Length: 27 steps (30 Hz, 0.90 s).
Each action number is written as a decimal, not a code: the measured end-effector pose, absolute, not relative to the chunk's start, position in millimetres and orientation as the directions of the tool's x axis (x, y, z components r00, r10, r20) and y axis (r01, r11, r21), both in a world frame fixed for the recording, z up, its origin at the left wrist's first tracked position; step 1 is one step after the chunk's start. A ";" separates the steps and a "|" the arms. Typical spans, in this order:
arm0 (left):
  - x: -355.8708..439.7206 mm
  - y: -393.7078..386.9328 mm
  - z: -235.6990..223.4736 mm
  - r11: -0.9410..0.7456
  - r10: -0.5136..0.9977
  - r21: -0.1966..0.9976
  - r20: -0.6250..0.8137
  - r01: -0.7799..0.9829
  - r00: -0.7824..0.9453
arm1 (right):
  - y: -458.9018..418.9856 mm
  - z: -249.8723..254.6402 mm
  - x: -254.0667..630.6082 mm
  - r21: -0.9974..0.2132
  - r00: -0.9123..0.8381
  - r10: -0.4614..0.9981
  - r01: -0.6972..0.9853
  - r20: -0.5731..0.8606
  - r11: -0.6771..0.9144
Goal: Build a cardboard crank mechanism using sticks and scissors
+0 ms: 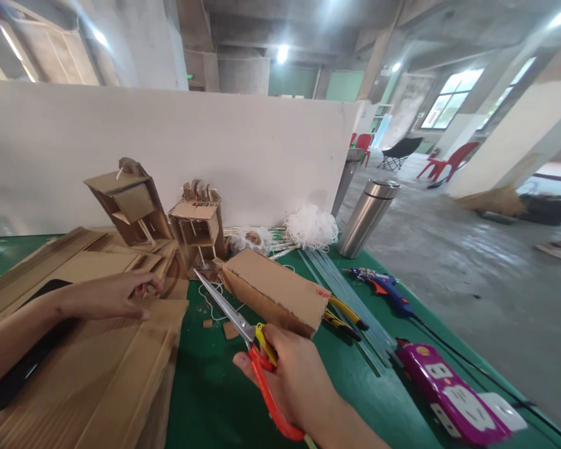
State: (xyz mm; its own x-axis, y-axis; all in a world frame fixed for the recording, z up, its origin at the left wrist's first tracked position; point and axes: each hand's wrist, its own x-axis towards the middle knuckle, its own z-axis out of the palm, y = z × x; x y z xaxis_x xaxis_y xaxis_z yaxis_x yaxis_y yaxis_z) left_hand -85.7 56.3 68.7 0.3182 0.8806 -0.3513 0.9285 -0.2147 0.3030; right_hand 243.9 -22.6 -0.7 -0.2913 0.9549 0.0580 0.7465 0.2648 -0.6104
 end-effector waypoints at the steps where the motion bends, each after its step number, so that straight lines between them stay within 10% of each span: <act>1: -85.7 56.6 66.9 -0.214 0.880 0.299 -0.355 0.930 0.316 | -22.4 -0.6 243.8 -0.610 -0.290 0.956 0.748 0.054 0.261; 27: -101.8 90.6 54.4 -0.308 0.865 0.290 -0.312 0.906 0.394 | -21.0 -0.4 249.5 -0.498 -0.275 0.949 0.808 0.155 0.316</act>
